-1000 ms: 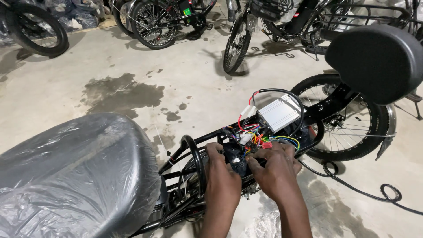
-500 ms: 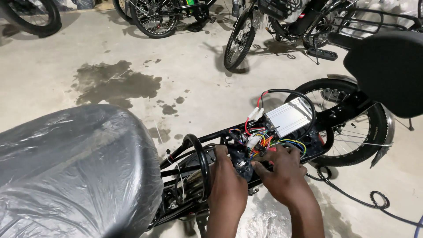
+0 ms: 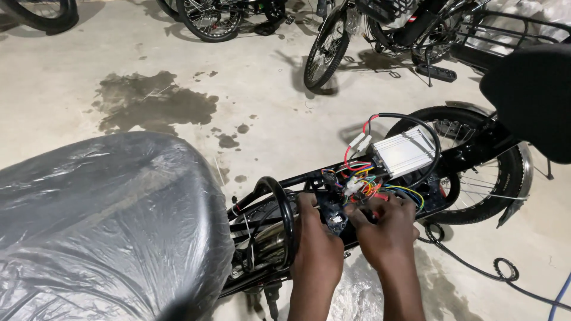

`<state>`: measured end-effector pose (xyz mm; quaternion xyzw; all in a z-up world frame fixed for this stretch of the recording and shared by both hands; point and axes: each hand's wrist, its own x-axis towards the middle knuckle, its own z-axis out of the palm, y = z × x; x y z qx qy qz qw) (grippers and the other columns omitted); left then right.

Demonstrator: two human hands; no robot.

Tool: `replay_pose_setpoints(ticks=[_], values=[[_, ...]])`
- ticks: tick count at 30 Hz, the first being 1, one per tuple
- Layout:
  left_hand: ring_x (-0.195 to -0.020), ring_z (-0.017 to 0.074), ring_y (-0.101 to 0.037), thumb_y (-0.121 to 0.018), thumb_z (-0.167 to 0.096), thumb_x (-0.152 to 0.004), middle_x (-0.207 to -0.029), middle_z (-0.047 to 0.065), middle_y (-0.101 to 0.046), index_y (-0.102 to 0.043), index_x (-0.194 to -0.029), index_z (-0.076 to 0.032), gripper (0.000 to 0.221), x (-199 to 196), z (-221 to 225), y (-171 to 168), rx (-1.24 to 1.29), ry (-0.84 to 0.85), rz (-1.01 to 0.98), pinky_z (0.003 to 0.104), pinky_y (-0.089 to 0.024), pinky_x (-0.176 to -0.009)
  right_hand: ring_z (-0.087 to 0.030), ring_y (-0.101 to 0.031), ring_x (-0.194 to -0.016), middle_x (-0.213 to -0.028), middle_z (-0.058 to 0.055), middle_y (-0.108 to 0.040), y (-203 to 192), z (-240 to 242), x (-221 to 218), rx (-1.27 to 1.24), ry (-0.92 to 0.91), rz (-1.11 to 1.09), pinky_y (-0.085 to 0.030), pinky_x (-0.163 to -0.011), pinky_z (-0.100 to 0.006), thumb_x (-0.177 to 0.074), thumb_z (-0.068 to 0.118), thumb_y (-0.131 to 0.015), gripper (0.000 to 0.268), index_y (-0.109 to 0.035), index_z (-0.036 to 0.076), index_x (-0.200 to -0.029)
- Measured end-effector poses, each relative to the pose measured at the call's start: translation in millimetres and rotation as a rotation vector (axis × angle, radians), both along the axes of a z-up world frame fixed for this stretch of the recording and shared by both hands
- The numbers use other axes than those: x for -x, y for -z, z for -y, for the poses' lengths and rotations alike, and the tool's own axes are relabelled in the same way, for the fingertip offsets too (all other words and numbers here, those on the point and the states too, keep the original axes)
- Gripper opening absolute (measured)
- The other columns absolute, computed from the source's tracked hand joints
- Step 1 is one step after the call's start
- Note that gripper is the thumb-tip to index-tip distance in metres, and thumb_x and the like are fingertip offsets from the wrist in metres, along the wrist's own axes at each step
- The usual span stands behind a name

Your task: Connecting electrical wiring and the controller unit to an electric bicycle frame

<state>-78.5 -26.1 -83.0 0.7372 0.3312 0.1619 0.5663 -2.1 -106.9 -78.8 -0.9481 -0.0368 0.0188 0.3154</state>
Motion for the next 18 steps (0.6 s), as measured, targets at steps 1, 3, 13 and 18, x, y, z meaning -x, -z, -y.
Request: replay_pose_setpoints(ticks=[1, 3, 13, 18], values=[[-0.101, 0.029, -0.061, -0.039, 0.006, -0.071, -0.104, 0.008, -0.065, -0.043, -0.117, -0.021, 0.054, 1, -1, -2, -0.016, -0.002, 0.026, 0.037, -0.044, -0.086, -0.018, -0.033, -0.133, -0.118, -0.002, -0.057, -1, -1, 0, -0.062, 0.033, -0.014, -0.028, -0.1, -0.051, -0.071, 0.041, -0.073, 0.02, -0.078, 0.023, -0.077], [-0.106, 0.0286, -0.059, -0.039, 0.005, -0.073, -0.112, 0.007, -0.063, -0.04, -0.124, -0.023, 0.059, 0, -1, 1, 0.019, 0.004, 0.013, 0.038, -0.043, -0.088, -0.018, -0.033, -0.136, -0.126, -0.003, -0.051, 4, 0, -2, -0.138, 0.062, -0.013, -0.022, -0.104, -0.052, -0.07, 0.038, -0.074, 0.018, -0.076, 0.022, -0.079], [-0.119, 0.0292, -0.052, -0.041, 0.0, -0.077, -0.136, 0.006, -0.053, -0.03, -0.139, -0.021, 0.066, -4, 1, 26, -0.058, -0.019, 0.076, 0.041, -0.04, -0.093, -0.02, -0.033, -0.129, -0.104, 0.001, -0.06, -10, 8, 2, -0.089, -0.163, -0.089, -0.031, -0.107, -0.035, -0.082, 0.031, -0.066, 0.026, -0.08, 0.018, -0.099], [-0.109, 0.032, -0.057, -0.044, 0.008, -0.072, -0.12, 0.01, -0.062, -0.041, -0.128, -0.016, 0.061, 0, -2, 12, -0.129, -0.013, 0.123, 0.04, -0.042, -0.088, -0.023, -0.037, -0.122, -0.103, 0.001, -0.063, 0, 8, -2, -0.088, -0.172, 0.006, -0.036, -0.101, -0.036, -0.077, 0.029, -0.072, 0.023, -0.08, 0.02, -0.096]])
